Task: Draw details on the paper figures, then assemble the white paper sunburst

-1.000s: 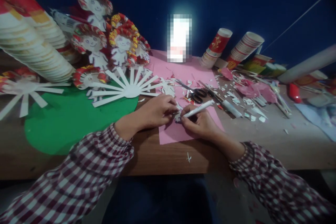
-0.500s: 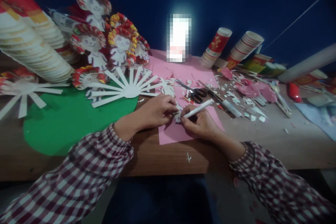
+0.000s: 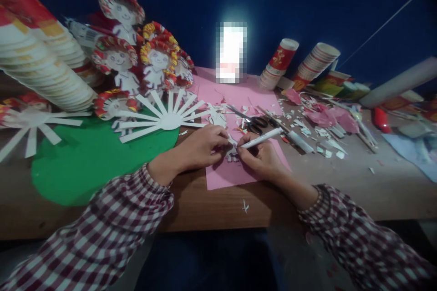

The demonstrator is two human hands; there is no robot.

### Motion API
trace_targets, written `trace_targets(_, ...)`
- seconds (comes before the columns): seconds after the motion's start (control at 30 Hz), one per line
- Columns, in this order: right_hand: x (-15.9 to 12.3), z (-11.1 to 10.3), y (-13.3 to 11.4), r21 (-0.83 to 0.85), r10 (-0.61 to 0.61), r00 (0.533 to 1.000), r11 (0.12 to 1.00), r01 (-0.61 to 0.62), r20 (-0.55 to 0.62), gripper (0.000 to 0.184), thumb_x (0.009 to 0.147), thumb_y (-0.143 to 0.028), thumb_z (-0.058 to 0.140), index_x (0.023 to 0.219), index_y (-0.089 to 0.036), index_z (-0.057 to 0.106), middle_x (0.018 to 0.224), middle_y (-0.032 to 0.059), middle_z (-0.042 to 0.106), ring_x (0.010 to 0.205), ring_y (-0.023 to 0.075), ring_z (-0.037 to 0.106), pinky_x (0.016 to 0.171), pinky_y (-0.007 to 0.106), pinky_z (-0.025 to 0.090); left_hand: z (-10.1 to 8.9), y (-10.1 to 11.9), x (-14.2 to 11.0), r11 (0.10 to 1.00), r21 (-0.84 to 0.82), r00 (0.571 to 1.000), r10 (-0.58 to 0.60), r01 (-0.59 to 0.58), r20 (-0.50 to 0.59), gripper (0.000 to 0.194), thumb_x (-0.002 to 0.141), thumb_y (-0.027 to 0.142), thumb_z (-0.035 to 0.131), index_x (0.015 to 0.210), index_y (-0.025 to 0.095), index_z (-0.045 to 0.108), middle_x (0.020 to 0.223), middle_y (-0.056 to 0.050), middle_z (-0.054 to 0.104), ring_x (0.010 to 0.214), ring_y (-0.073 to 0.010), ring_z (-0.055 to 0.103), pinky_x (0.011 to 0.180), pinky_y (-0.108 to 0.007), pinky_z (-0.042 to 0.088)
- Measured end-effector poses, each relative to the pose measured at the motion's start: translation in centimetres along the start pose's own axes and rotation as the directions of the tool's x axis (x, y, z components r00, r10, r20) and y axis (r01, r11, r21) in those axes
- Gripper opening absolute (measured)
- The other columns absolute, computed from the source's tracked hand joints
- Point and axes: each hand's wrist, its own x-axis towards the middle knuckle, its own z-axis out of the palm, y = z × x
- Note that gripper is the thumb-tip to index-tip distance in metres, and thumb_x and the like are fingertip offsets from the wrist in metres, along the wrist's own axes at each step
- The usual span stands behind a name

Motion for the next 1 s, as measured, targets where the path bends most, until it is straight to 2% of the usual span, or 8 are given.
trace_targets(0.23,-0.1,0.17,0.18,-0.021,-0.034,0.999,0.999,0.035,0.03,0.006,0.083,-0.024,0.055,0.083,-0.018,0.058,0.065,-0.0019,0.054,0.057,0.0103,0.046,0.051,0.022,0.035,0.1,-0.05,0.03,1.0,0.008,1.0,0.007,-0.007,-0.017,0.02,0.079,0.012,0.056,0.093,0.018,0.069,0.102,-0.007,0.062,0.095,-0.0189,0.056,0.085,-0.035,0.046)
trace_targets(0.5,-0.05,0.35,0.49,0.026,-0.041,0.998,0.999,0.04,0.037,0.01,0.084,-0.026,0.055,0.087,-0.018,0.059,0.069,-0.001,0.057,0.059,0.0109,0.05,0.055,0.022,0.04,0.06,-0.06,0.01,1.0,0.003,1.0,0.011,-0.011,-0.021,0.018,0.08,0.014,0.057,0.093,0.018,0.069,0.102,-0.008,0.062,0.096,-0.0194,0.056,0.085,-0.036,0.046)
trace_targets(0.8,0.05,0.53,0.21,0.036,-0.086,0.996,0.996,0.085,0.031,0.006,0.083,-0.022,0.057,0.084,-0.018,0.06,0.07,0.0,0.06,0.064,0.0118,0.054,0.058,0.022,0.042,0.01,0.02,0.07,1.0,0.016,1.0,0.005,-0.005,-0.007,0.022,0.08,0.011,0.056,0.096,0.018,0.069,0.103,-0.008,0.062,0.095,-0.0195,0.056,0.084,-0.035,0.046)
trace_targets(1.0,0.04,0.58,0.34,0.055,-0.063,0.996,0.997,0.06,0.058,0.009,0.084,-0.025,0.057,0.088,-0.018,0.06,0.076,0.0022,0.062,0.068,0.0132,0.056,0.06,0.023,0.044,-0.09,0.14,0.13,1.0,0.012,1.0,0.002,-0.002,-0.006,0.022,0.079,0.01,0.056,0.095,0.018,0.069,0.102,-0.008,0.062,0.096,-0.0193,0.056,0.085,-0.035,0.046)
